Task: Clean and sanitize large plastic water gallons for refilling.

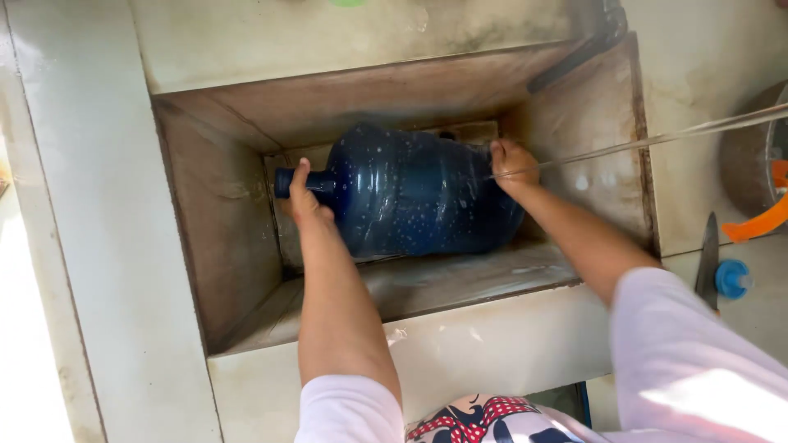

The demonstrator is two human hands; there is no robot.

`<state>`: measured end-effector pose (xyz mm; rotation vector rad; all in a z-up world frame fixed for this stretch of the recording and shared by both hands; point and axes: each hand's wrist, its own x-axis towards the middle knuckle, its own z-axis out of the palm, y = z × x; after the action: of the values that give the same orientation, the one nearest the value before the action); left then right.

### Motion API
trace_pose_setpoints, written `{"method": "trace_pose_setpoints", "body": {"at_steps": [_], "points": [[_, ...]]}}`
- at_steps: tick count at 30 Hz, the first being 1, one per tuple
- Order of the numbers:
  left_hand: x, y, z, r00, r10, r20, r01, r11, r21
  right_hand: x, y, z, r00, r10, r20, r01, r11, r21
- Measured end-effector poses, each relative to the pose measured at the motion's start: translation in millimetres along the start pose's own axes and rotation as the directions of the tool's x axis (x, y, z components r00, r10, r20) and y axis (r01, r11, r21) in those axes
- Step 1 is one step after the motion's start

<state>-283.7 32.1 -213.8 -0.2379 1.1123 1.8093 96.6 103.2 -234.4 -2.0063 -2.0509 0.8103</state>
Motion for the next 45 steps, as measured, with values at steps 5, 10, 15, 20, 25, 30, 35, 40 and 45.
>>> {"method": "trace_pose_setpoints", "body": {"at_steps": [5,10,15,20,25,30,35,40,45], "points": [[0,-11,-1,0.764,0.127,-0.633,0.010,0.978,0.208,-108,-162,-10,0.741,-0.604,-0.295,0.663,0.727,0.179],[16,-19,-32,0.999,0.032,-0.033,-0.026,0.987,0.159,22,-173,28,0.959,-0.281,-0.030,0.270,0.878,0.396],[40,-28,-48,0.991,-0.103,0.084,0.105,0.994,-0.020,-40,-178,1,0.943,-0.334,0.006,0.332,0.939,0.092],[22,-9,-17,0.846,-0.036,-0.533,0.198,0.948,0.250,-50,-200,-7,0.572,-0.814,-0.101,0.818,0.558,0.143],[24,-31,-63,0.991,-0.057,-0.121,0.071,0.991,0.115,16,-175,3,0.931,-0.314,0.183,0.285,0.943,0.170],[27,-9,-70,0.879,-0.109,-0.464,0.154,0.986,0.060,-83,-130,-57,0.382,-0.917,0.117,0.921,0.367,-0.131],[69,-19,-105,0.936,-0.099,-0.338,0.132,0.988,0.077,3,-102,-15,0.901,-0.388,0.194,0.389,0.921,0.033],[85,-13,-125,0.974,-0.165,-0.156,0.145,0.981,-0.133,0,-134,-19,0.956,-0.118,0.270,0.138,0.989,-0.055],[81,-17,-104,0.693,-0.102,-0.713,0.168,0.986,0.023,-66,-183,-9,0.472,-0.870,0.143,0.872,0.436,-0.225]]}}
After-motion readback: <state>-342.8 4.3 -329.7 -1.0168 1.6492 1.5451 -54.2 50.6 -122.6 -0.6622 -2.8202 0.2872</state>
